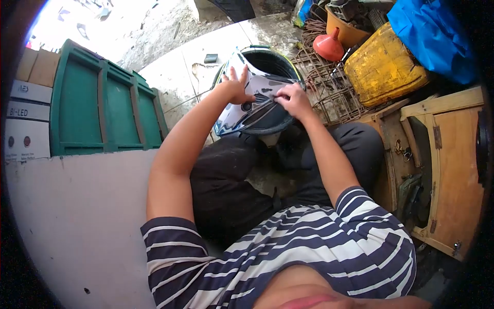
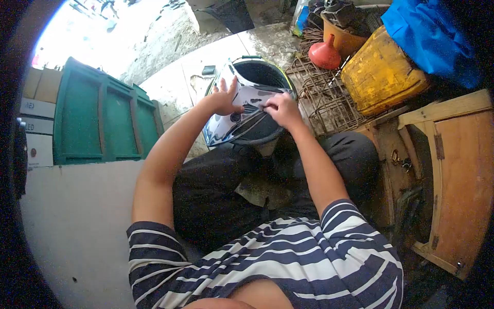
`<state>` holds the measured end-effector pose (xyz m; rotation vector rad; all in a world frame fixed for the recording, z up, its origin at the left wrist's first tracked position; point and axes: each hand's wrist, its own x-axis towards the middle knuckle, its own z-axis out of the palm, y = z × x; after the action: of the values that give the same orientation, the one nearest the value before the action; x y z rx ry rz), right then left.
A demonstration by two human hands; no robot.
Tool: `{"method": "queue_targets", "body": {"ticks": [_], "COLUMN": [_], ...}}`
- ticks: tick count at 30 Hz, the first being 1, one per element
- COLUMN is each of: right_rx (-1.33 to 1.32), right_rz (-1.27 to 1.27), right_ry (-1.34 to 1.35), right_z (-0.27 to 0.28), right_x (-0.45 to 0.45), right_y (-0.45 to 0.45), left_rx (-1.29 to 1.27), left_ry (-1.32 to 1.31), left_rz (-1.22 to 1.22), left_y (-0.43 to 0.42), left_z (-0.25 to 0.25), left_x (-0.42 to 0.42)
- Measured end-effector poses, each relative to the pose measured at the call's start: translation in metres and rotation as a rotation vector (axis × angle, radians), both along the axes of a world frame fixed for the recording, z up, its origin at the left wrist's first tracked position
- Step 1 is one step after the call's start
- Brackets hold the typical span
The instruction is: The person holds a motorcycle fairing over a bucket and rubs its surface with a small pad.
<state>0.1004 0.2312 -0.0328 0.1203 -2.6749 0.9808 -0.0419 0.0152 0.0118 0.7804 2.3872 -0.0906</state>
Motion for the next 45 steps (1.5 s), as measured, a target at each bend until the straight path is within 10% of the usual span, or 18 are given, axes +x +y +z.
{"method": "queue_targets", "body": {"ticks": [28, 37, 45], "right_rx": [-0.182, -0.211, -0.935], "right_rz": [-0.083, -0.485, -0.546], "right_ry": [-0.268, -0.413, -0.684], "right_z": [-0.006, -0.018, -0.025], "right_x": [0.0, 0.005, 0.001], "right_y": [0.0, -0.015, -0.016], "left_rx": [-0.052, -0.018, -0.041], "left_ry": [0.004, 0.023, 0.045], "left_rz": [0.062, -0.004, -0.011], "left_y": [0.005, -0.001, 0.002], "left_z": [0.003, -0.002, 0.002], "left_x": [0.0, -0.005, -0.002]}}
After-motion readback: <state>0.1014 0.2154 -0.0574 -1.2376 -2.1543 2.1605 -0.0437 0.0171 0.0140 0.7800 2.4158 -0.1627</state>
